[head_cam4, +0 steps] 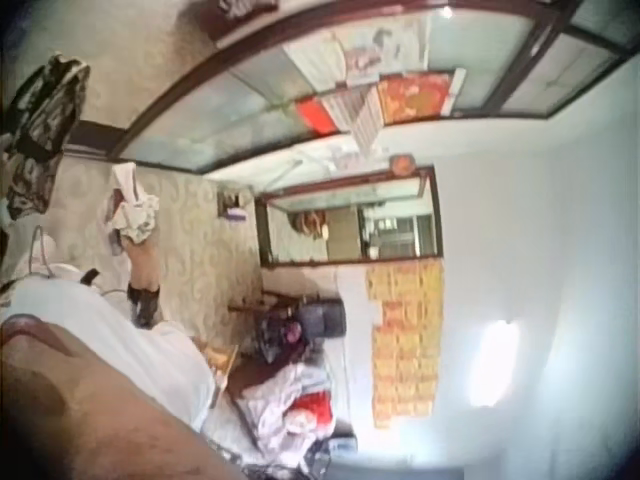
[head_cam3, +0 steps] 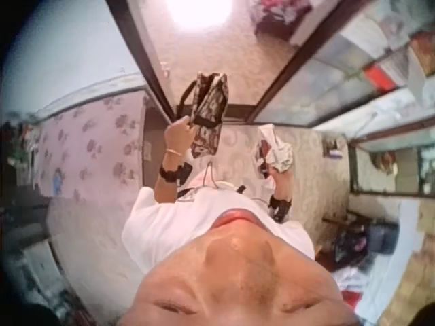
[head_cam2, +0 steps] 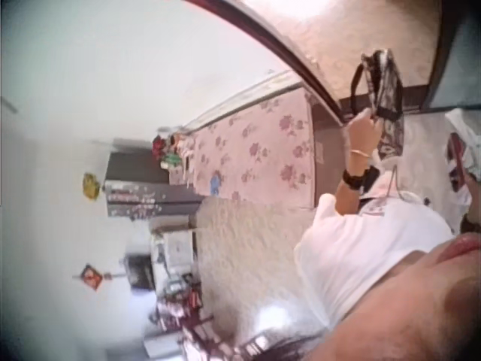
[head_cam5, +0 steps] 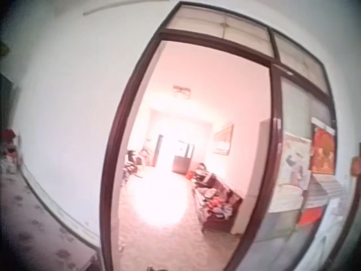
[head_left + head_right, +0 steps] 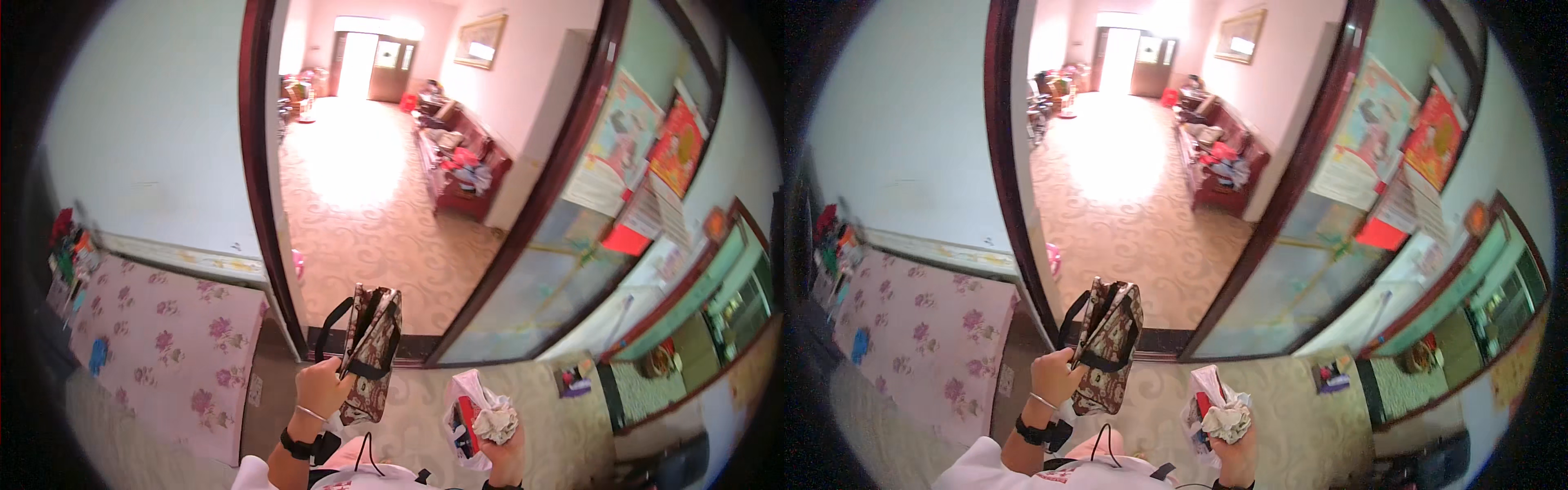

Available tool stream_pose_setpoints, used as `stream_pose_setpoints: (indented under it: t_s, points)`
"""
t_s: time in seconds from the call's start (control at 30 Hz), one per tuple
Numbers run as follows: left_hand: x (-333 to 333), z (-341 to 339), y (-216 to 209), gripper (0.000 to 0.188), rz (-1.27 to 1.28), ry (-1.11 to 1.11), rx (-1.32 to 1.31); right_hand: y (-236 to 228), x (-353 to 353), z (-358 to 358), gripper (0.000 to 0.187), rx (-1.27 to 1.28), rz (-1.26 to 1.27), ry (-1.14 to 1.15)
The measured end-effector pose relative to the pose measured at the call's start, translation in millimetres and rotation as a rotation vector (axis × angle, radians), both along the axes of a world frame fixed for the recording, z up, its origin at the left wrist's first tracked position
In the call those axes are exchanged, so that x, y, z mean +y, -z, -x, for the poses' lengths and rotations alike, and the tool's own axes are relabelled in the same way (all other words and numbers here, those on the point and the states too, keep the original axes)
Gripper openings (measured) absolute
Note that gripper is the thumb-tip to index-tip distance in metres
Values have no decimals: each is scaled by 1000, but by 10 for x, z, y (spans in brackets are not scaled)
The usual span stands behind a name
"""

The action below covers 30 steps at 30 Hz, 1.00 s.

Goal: The recorder prepares items, handles a bag, and moves through different rooms of a house.

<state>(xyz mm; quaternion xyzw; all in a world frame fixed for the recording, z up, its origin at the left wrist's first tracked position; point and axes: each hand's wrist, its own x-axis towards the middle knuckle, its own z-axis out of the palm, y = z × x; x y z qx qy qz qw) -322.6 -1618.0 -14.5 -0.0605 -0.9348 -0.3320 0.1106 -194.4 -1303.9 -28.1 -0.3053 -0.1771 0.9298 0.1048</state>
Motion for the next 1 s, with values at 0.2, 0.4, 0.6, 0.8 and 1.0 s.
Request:
stream_pose_setpoints:
  t_s: [0.2,0.4,0.6,0.8,1.0]
  points:
    - [7,291,38,28,-102,-311,-29,-45,225,1058,18,39,67,-282]
    - [43,1191,251,26,1,-398,-18,266,330,2065,17,-28,78,-310]
    - [431,2564,60,28,32,-230,38,282,412,3193,18,-2,273,-340]
    - [687,3331,16,28,14,-116,82,64,267,4124,21,-48,195,-361]
    - [544,3952,332,26,21,-305,-36,334,414,5238,22,-162,200,-384]
